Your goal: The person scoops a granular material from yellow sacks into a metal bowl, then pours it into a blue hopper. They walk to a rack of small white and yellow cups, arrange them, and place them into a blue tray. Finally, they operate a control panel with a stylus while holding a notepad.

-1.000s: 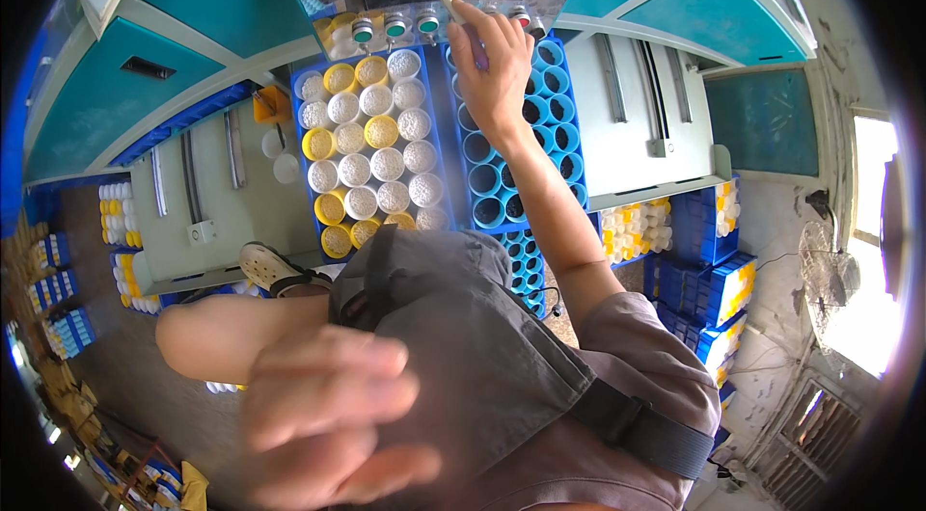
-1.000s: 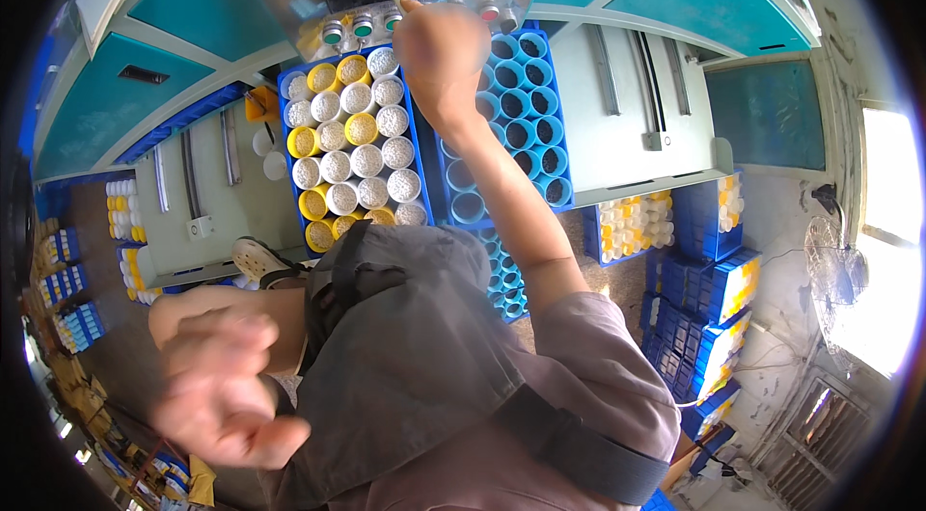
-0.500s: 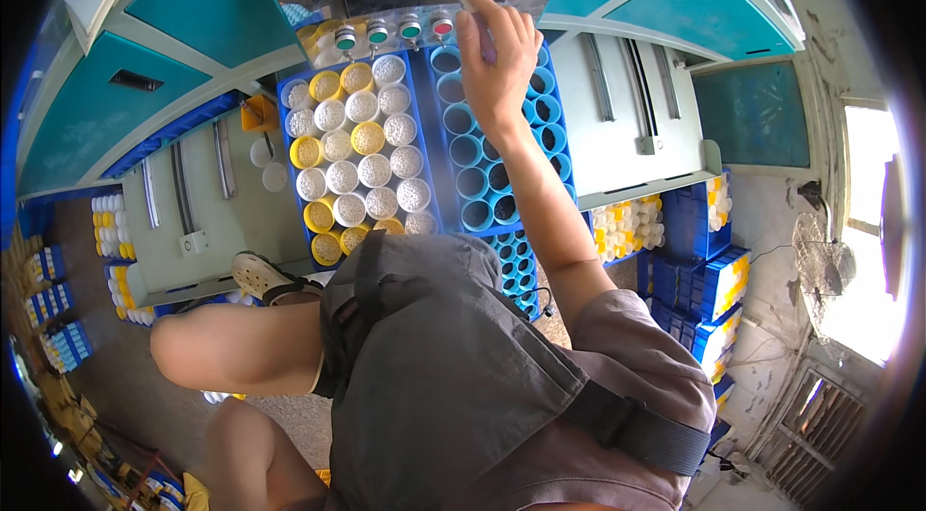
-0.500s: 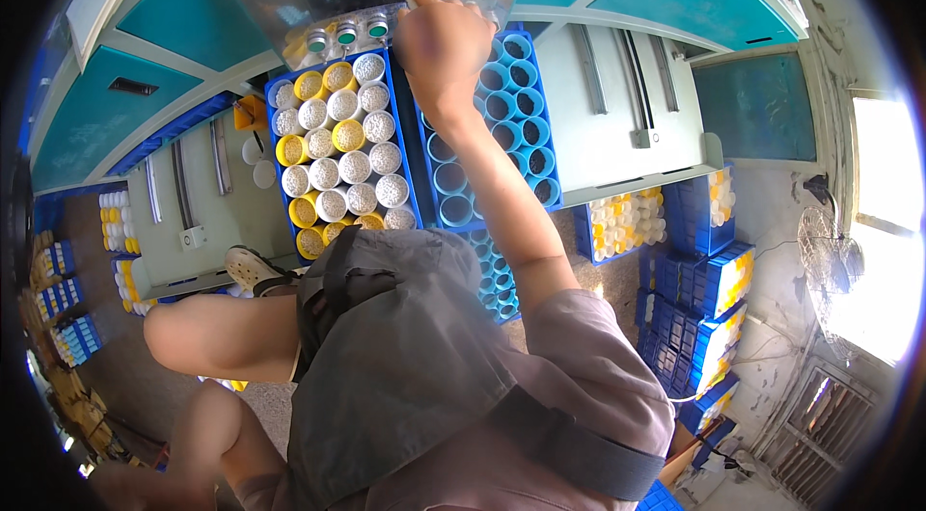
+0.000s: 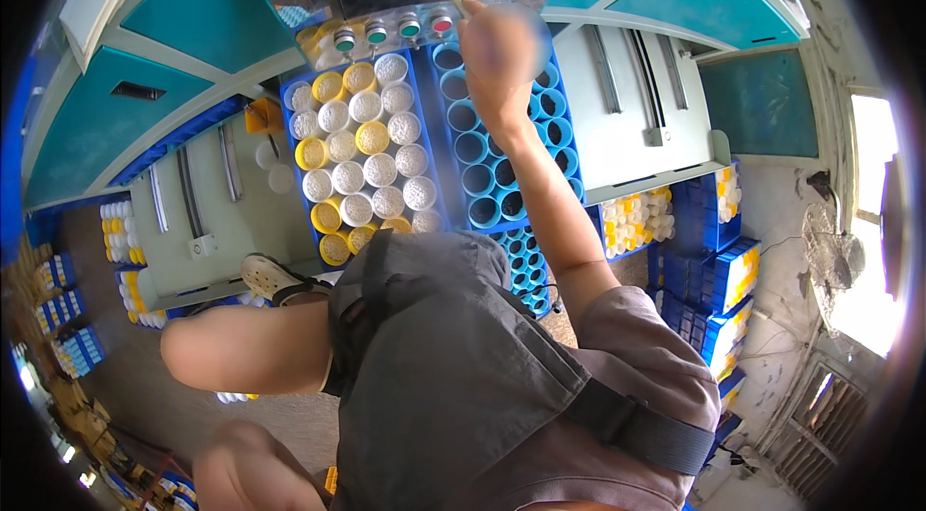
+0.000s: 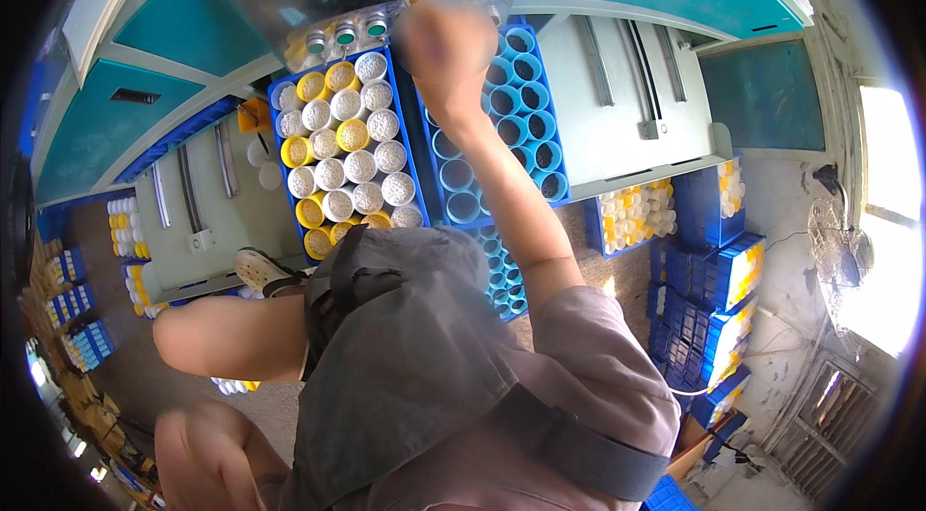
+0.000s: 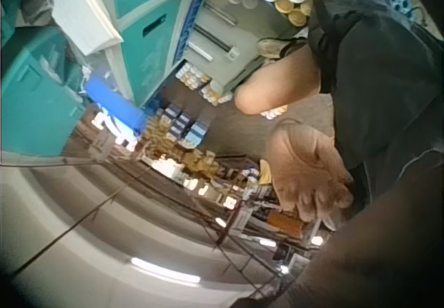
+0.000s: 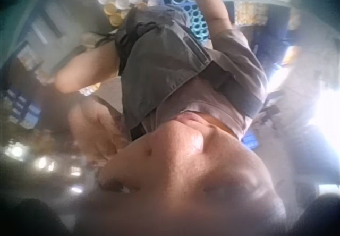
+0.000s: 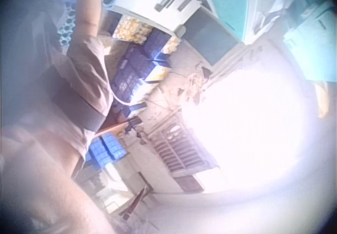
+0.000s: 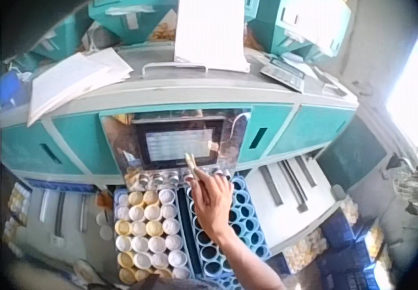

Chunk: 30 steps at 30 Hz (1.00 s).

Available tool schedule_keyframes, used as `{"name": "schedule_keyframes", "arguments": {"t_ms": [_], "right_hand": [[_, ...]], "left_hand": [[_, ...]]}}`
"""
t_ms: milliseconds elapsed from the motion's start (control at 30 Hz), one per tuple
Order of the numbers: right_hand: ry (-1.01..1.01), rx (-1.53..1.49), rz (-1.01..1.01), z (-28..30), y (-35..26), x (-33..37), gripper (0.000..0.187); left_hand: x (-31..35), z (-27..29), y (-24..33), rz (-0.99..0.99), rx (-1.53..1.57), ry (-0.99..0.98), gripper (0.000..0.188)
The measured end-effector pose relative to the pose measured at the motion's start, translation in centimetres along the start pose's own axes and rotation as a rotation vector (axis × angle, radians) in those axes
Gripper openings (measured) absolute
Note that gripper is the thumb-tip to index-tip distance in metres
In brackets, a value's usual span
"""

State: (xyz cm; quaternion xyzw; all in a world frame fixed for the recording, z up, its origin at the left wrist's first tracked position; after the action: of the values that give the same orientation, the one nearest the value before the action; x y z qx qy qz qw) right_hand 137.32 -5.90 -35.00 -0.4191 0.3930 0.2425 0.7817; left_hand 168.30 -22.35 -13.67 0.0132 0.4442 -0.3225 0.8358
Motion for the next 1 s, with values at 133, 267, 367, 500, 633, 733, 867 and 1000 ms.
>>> {"name": "schedule_keyframes", "arguments": {"t_ms": [133,267,367,500,633,733,867,1000], "right_hand": [[-0.002,-0.044,-0.001,0.8,0.0,-0.4,0.003],[0.018,0.078,0.048,2.0,0.7,-0.6,0.017],[0.065,0.208,0.042,2.7,1.5,-0.7,0.033],[0.039,0.285,0.028,3.1,2.2,-1.1,0.032],[0.06,0.227,0.01,3.5,2.3,-1.3,0.006],[0.03,0.147,-0.044,3.0,3.2,-1.7,0.013],[-0.007,0.109,-0.096,3.0,3.5,-1.8,0.031],[0.065,0.07,-0.072,4.4,1.0,-1.7,0.03]], "left_hand": [[6.7,-4.5,-7.7,0.173,-0.447,-0.408,0.022],[17.8,-8.0,-15.5,0.468,-0.436,-0.755,0.034],[27.6,-8.4,-18.5,0.959,-0.36,-1.171,0.042],[33.6,-8.3,-18.3,1.403,-0.11,-1.347,0.05],[32.6,-9.0,-18.4,1.351,-0.057,-1.178,0.049],[33.0,-8.9,-18.4,1.371,-0.03,-1.188,0.047],[30.2,-9.9,-17.1,1.289,0.08,-1.057,0.037],[26.1,-13.6,-9.7,1.462,0.605,-0.744,0.014]]}}
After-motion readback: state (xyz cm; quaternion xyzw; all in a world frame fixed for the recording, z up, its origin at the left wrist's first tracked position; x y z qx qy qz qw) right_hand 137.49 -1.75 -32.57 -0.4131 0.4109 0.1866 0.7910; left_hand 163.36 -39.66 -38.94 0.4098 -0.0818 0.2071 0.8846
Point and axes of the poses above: each hand's wrist, its own x-axis away from the middle knuckle, its own z-axis out of the back of the hand, y = z × x, the point moved 9 cm from there along -x, towards the middle knuckle, and after that the axes turned 4 degrees about z, right-handed, at the moved point
